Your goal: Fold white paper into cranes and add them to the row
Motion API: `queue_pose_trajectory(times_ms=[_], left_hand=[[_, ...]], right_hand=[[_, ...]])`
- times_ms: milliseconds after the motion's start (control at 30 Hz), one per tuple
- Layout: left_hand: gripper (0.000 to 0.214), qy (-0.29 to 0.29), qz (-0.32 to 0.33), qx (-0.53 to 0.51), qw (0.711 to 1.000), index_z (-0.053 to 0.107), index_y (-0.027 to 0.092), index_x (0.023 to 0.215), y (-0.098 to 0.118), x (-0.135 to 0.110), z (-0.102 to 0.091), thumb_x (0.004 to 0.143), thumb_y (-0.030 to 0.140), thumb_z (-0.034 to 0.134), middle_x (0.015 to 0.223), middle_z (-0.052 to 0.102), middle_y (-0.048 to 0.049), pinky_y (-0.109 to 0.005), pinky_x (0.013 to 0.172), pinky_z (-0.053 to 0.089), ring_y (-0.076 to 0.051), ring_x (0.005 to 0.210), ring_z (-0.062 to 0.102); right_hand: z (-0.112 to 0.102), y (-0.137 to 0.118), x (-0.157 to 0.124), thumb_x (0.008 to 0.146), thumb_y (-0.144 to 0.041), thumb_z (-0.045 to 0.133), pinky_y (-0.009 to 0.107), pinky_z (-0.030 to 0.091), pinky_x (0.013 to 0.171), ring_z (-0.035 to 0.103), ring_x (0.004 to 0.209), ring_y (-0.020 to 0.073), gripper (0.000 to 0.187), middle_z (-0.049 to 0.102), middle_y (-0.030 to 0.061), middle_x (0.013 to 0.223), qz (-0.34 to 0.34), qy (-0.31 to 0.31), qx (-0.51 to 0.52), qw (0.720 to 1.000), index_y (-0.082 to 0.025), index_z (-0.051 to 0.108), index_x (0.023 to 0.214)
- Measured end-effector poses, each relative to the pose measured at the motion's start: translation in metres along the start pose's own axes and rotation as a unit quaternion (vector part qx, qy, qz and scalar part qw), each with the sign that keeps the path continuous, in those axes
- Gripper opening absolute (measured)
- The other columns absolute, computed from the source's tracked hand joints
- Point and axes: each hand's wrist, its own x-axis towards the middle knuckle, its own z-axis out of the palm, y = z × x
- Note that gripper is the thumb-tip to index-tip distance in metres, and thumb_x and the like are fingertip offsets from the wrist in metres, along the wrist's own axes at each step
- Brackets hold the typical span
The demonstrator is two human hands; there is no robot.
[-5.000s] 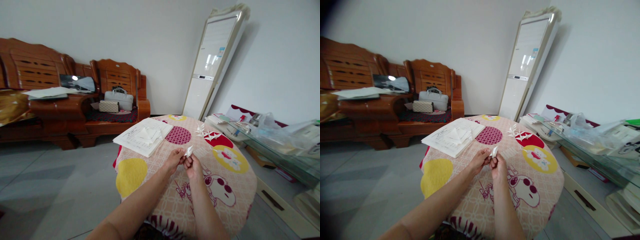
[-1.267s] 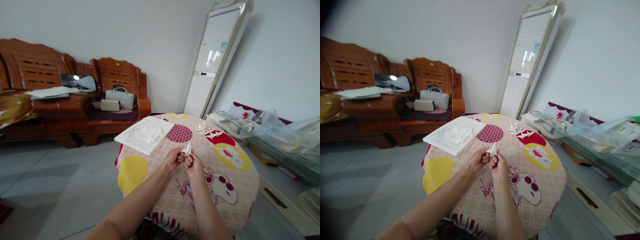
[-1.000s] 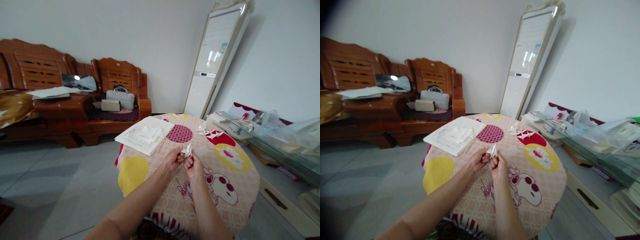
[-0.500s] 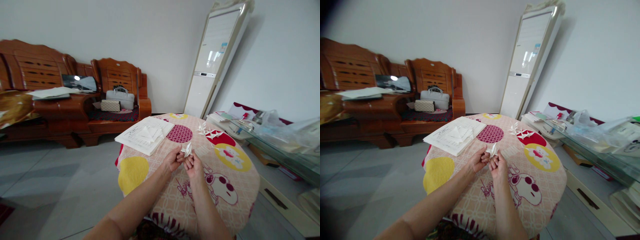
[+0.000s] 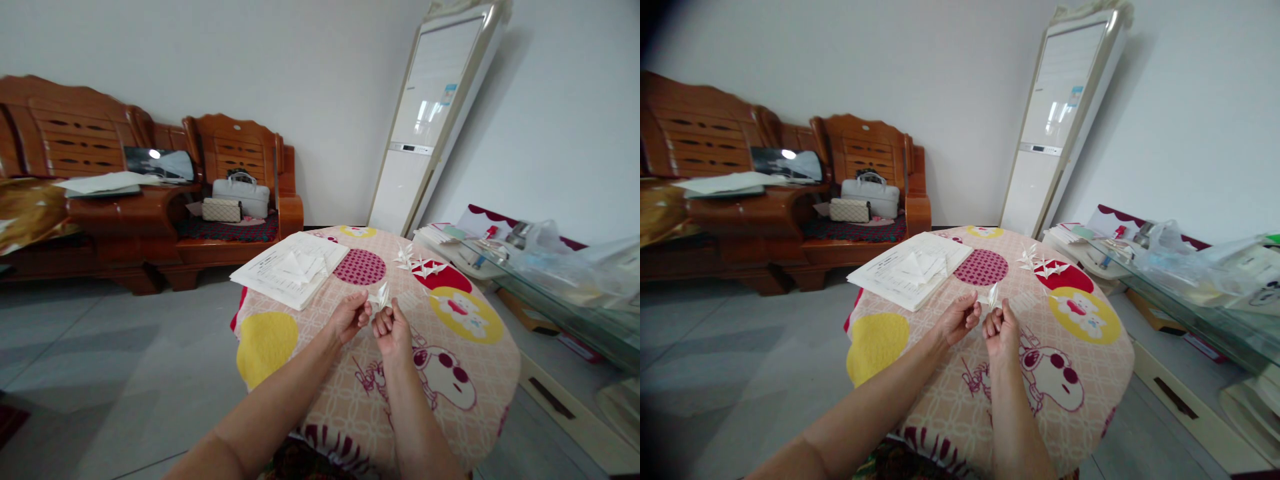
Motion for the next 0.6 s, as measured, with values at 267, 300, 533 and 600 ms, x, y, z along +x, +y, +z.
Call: queue_pose_trajectory(times_ms=[267,300,533,600], left_hand=[[0.033,0.075,0.026,0.131,0.988,0.055,0.013,0.068,0.0057,-0.0014,0.001,0.07,0.043,0.068,0.056,0.058,-0.0006,-0.021,0.041,0.032,-0.008,0.04,0.048],[0.029,0.075,0.027,0.136,0.987,0.054,0.014,0.067,0.0058,-0.0017,0.0016,0.069,0.039,0.069,0.055,0.056,0.0008,-0.021,0.041,0.031,-0.007,0.04,0.047],[0.024,0.059,0.014,0.134,0.989,0.049,0.015,0.061,0.0075,-0.0024,0.0002,0.065,0.027,0.069,0.047,0.048,0.005,-0.02,0.041,0.027,-0.005,0.039,0.042],[0.021,0.055,0.004,0.133,0.99,0.05,0.015,0.06,0.0072,-0.0013,-0.0017,0.066,0.026,0.067,0.046,0.048,0.004,-0.021,0.041,0.027,-0.006,0.038,0.042]], right_hand=[[0.002,0.0042,-0.0022,0.072,-0.047,0.071,0.02,0.019,0.029,0.03,0.025,0.0054,0.044,0.031,-0.0109,0.033,-0.137,0.045,-0.171,0.975,-0.019,0.046,0.05],[0.0024,0.0052,-0.0019,0.073,-0.048,0.07,0.02,0.019,0.029,0.03,0.025,0.0055,0.043,0.031,-0.0107,0.033,-0.139,0.04,-0.178,0.973,-0.019,0.046,0.05],[0.0028,0.0079,-0.0019,0.073,-0.044,0.07,0.02,0.022,0.029,0.035,0.027,0.0067,0.039,0.042,-0.0082,0.036,-0.107,0.009,-0.182,0.977,-0.019,0.048,0.052],[0.002,0.0071,-0.0018,0.07,-0.039,0.072,0.02,0.023,0.029,0.037,0.028,0.0066,0.038,0.043,-0.0081,0.037,-0.09,0.013,-0.151,0.984,-0.019,0.047,0.051]])
